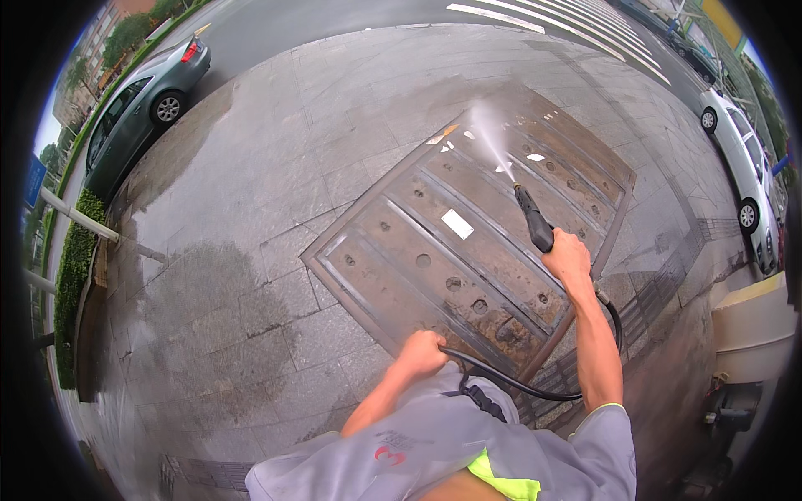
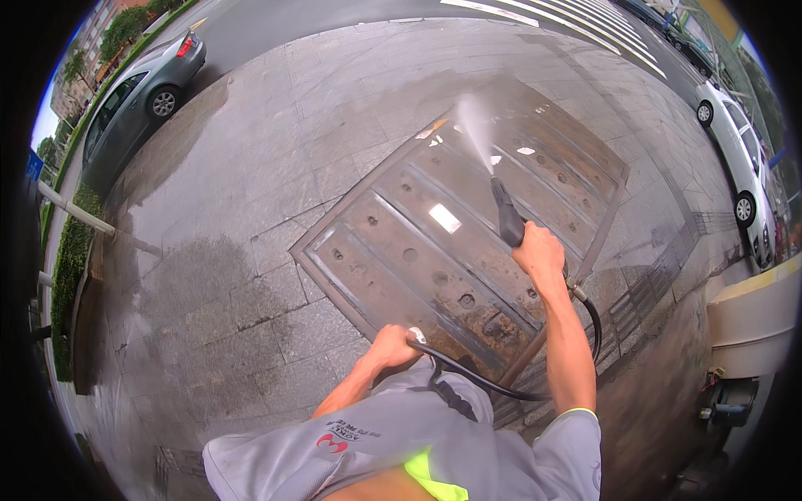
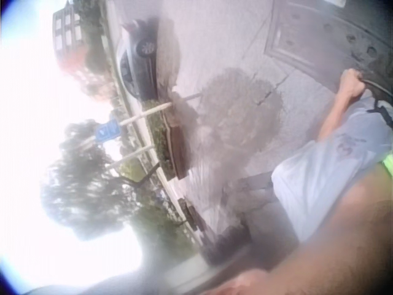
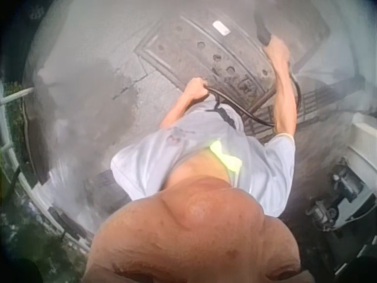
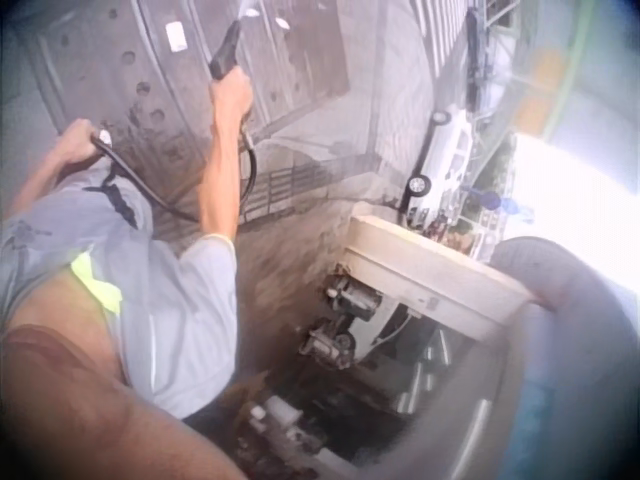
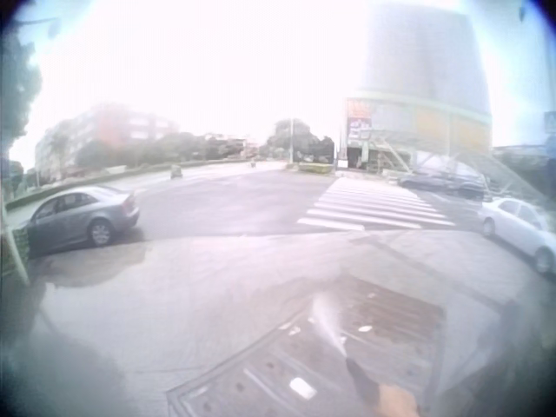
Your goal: The person uses a high-pressure washer to clean a concrete floor inside a garage and then moves outside to clean the sidewalk and a metal manhole cover. The person systematically sprays the surfaces, moving the nozzle back and forth to remove dirt and grime.
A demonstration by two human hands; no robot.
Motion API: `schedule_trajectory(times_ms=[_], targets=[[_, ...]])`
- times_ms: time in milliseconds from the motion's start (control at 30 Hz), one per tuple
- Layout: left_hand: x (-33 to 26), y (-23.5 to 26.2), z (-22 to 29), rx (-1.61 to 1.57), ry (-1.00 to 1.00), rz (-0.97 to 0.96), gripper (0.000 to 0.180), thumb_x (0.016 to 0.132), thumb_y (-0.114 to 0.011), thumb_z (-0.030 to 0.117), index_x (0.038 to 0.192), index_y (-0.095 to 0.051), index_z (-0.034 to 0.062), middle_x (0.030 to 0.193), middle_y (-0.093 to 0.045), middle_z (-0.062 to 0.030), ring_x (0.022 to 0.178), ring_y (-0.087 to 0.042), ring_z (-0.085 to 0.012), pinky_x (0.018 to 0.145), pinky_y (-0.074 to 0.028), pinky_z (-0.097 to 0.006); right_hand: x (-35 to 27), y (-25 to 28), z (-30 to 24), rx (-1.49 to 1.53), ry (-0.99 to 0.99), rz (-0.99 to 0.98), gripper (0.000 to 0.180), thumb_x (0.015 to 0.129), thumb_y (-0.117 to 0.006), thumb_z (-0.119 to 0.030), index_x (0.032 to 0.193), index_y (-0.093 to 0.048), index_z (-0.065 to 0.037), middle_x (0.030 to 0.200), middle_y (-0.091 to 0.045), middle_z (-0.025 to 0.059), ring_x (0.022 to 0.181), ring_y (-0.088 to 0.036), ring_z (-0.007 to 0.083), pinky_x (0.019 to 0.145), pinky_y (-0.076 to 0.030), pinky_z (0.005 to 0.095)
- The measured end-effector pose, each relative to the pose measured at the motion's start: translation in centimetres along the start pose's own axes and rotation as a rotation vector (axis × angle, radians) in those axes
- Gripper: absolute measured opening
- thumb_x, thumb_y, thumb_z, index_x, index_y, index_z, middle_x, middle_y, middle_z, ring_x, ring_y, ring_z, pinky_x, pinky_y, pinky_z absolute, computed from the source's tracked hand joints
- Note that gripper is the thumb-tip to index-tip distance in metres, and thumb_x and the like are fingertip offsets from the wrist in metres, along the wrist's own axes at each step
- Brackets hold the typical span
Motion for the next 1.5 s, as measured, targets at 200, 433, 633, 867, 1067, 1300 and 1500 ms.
schedule_trajectory(times_ms=[200,433,633,867,1067,1300,1500], targets=[[5.1,1.7,-2.0,-0.01,0.005,0.024,0.031,0.078,-0.075,0.036,0.084,-0.078,0.0061,0.078,-0.07,-0.0222,0.075,-0.067,-0.0427,0.071,-0.054,-0.047,3.3,2.7,-6.8,0.023,0.24,0.13,0.035,0.078,-0.069,-0.013,0.112,-0.065,-0.007,0.104,-0.073,0.0185,0.098,-0.07,0.041,0.084,-0.056,0.0518],[4.1,6.5,-1.9,0.029,0.199,0.163,0.037,0.078,-0.078,0.041,0.082,-0.078,0.005,0.073,-0.069,-0.0214,0.072,-0.069,-0.0404,0.068,-0.054,-0.046,5.8,0.5,-14.2,0.209,0.549,0.153,0.039,0.075,-0.069,-0.009,0.114,-0.067,-0.01,0.102,-0.073,0.0157,0.095,-0.07,0.0398,0.082,-0.056,0.0509],[2.5,7.6,-4.1,0.09,0.349,0.29,0.021,0.071,-0.069,0.024,0.079,-0.077,0.0063,0.076,-0.07,-0.0228,0.08,-0.07,-0.0444,0.077,-0.056,-0.049,7.8,-7.8,-18.7,0.211,0.721,-0.134,0.04,0.08,-0.074,-0.025,0.115,-0.066,-0.008,0.101,-0.074,0.0171,0.094,-0.072,0.0393,0.081,-0.058,0.0508],[0.4,6.8,-5.2,0.166,0.435,0.387,0.033,0.07,-0.078,0.039,0.071,-0.075,0.0054,0.068,-0.067,-0.0222,0.07,-0.068,-0.0419,0.068,-0.055,-0.047,8.2,-14.6,-19.4,0.257,0.606,-0.316,0.038,0.078,-0.068,-0.02,0.113,-0.068,-0.007,0.101,-0.074,0.0208,0.094,-0.073,0.0413,0.083,-0.057,0.051],[-0.6,8.9,-4.0,0.195,0.531,0.32,0.022,0.071,-0.071,0.027,0.076,-0.077,0.0062,0.076,-0.069,-0.0251,0.078,-0.069,-0.045,0.074,-0.055,-0.049,11.8,-15.3,-17.8,0.316,0.428,-0.314,0.038,0.075,-0.069,-0.018,0.111,-0.07,-0.004,0.102,-0.074,0.0235,0.097,-0.073,0.0425,0.087,-0.057,0.0501],[1.6,9.6,-4.5,0.199,0.47,0.297,0.027,0.071,-0.072,0.031,0.08,-0.079,0.0064,0.078,-0.071,-0.0237,0.081,-0.071,-0.0444,0.076,-0.057,-0.048,17.8,-15.6,-15.3,0.296,0.26,-0.194,0.038,0.077,-0.066,-0.015,0.112,-0.069,-0.002,0.104,-0.074,0.0252,0.102,-0.072,0.0439,0.089,-0.055,0.052],[5.4,10.7,-1.5,0.163,0.488,0.221,0.028,0.069,-0.071,0.028,0.084,-0.079,0.0054,0.081,-0.072,-0.0234,0.083,-0.071,-0.044,0.079,-0.058,-0.049,22.8,-14.7,-11.5,0.264,0.146,-0.172,0.043,0.08,-0.069,-0.02,0.118,-0.071,-0.002,0.112,-0.073,0.0255,0.11,-0.07,0.0426,0.096,-0.055,0.0497]])
Point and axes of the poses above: each hand's wrist, its own x-axis towards the middle knuckle, its own y-axis out of the back of the hand, z = x × y, the point moved 3 cm from there along x, towards the middle knuckle
